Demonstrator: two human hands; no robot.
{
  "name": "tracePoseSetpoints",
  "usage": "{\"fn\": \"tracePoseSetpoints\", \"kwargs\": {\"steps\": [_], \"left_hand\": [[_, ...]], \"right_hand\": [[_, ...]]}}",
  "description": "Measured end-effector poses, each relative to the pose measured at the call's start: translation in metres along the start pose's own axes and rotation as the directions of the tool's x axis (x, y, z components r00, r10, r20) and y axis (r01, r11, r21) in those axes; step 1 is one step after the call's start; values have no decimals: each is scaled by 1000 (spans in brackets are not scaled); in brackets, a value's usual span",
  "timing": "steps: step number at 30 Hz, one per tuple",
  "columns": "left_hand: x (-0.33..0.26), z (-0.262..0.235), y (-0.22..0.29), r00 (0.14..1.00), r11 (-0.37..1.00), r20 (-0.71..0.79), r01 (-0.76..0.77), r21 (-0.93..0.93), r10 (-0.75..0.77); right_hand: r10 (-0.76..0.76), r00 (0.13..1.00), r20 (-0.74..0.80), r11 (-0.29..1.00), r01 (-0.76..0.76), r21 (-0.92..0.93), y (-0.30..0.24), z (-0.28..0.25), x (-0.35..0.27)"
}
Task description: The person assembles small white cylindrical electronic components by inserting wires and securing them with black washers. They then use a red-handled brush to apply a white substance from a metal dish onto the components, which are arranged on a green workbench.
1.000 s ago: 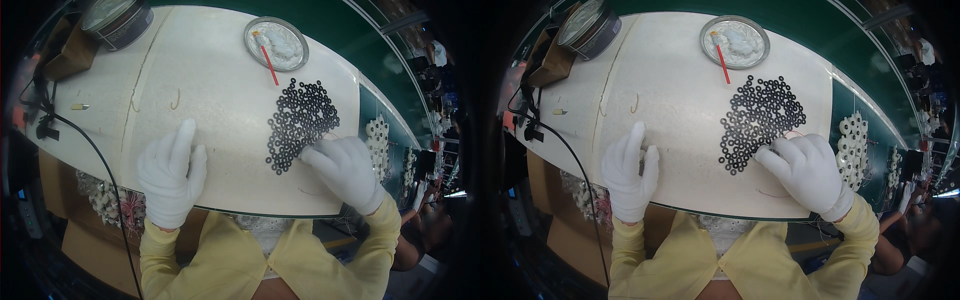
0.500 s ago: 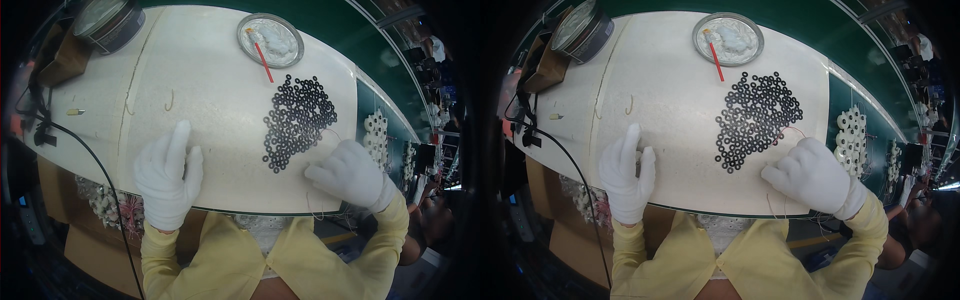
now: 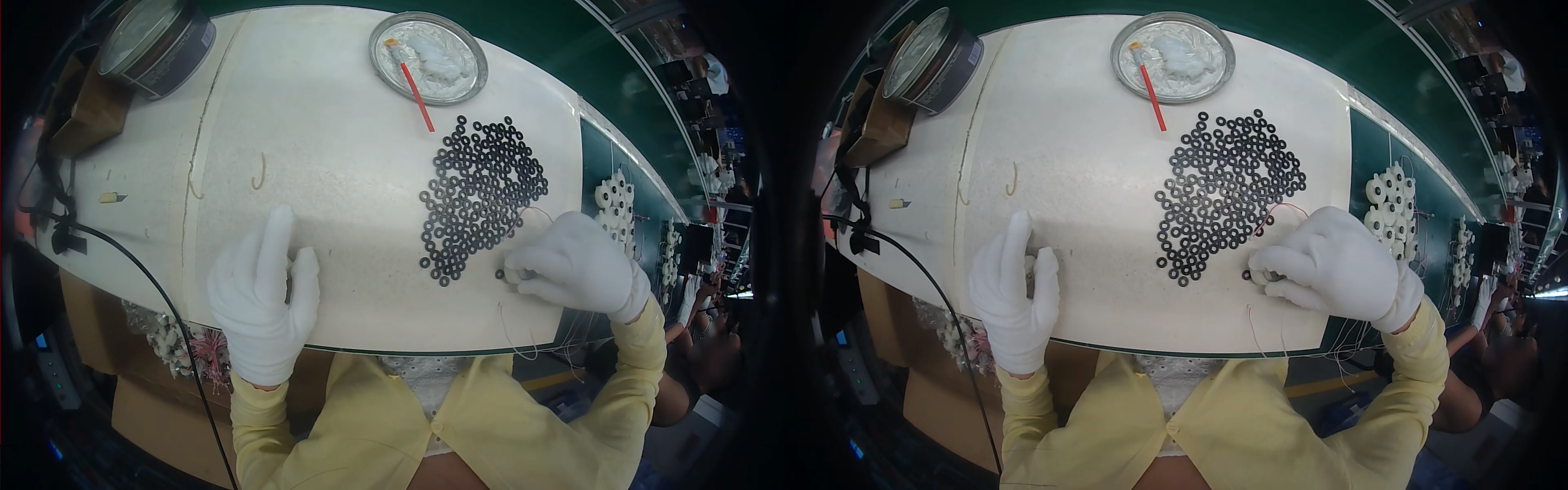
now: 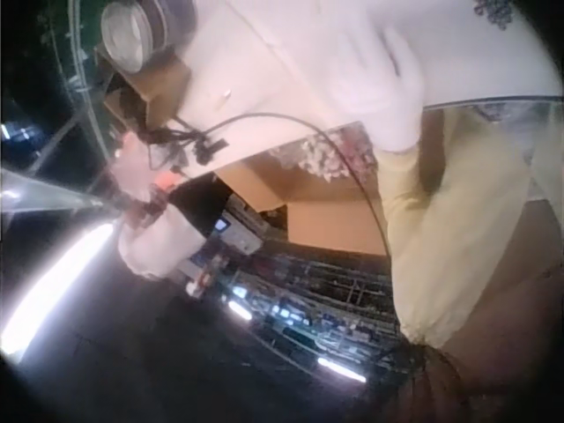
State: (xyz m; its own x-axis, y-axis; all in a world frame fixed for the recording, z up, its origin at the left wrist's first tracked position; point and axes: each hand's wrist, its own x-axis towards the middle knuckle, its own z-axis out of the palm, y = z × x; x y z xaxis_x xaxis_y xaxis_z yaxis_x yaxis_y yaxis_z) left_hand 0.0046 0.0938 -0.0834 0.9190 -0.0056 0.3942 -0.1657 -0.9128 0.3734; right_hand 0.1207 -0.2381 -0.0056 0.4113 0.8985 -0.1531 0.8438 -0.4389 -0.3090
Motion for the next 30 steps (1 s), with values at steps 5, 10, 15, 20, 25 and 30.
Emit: {"fn": "tracePoseSetpoints", "kwargs": {"steps": [5,10,15,20,25,30], "left_hand": [[-1,3,-1,1000,1000,-13,-11,14,11],[5,7,-3,993,997,-97,-74,3,74],[1,5,-2,998,999,-46,-31,12,31],[-1,0,1,999,999,30,23,29,-24],[0,2,1,999,1000,30,24,17,-25],[-1,2,1,1000,1000,-5,8,8,-8]], "right_hand": [[56,996,-72,995,-49,89,-2,7,-5],[85,978,-189,994,-70,84,-7,17,-9],[154,964,-218,988,-144,58,-18,27,-10],[234,959,-160,972,-227,57,-25,26,-17],[225,969,-98,968,-234,-94,-34,20,-17],[206,976,-67,949,-216,-231,-42,17,-11]]}}
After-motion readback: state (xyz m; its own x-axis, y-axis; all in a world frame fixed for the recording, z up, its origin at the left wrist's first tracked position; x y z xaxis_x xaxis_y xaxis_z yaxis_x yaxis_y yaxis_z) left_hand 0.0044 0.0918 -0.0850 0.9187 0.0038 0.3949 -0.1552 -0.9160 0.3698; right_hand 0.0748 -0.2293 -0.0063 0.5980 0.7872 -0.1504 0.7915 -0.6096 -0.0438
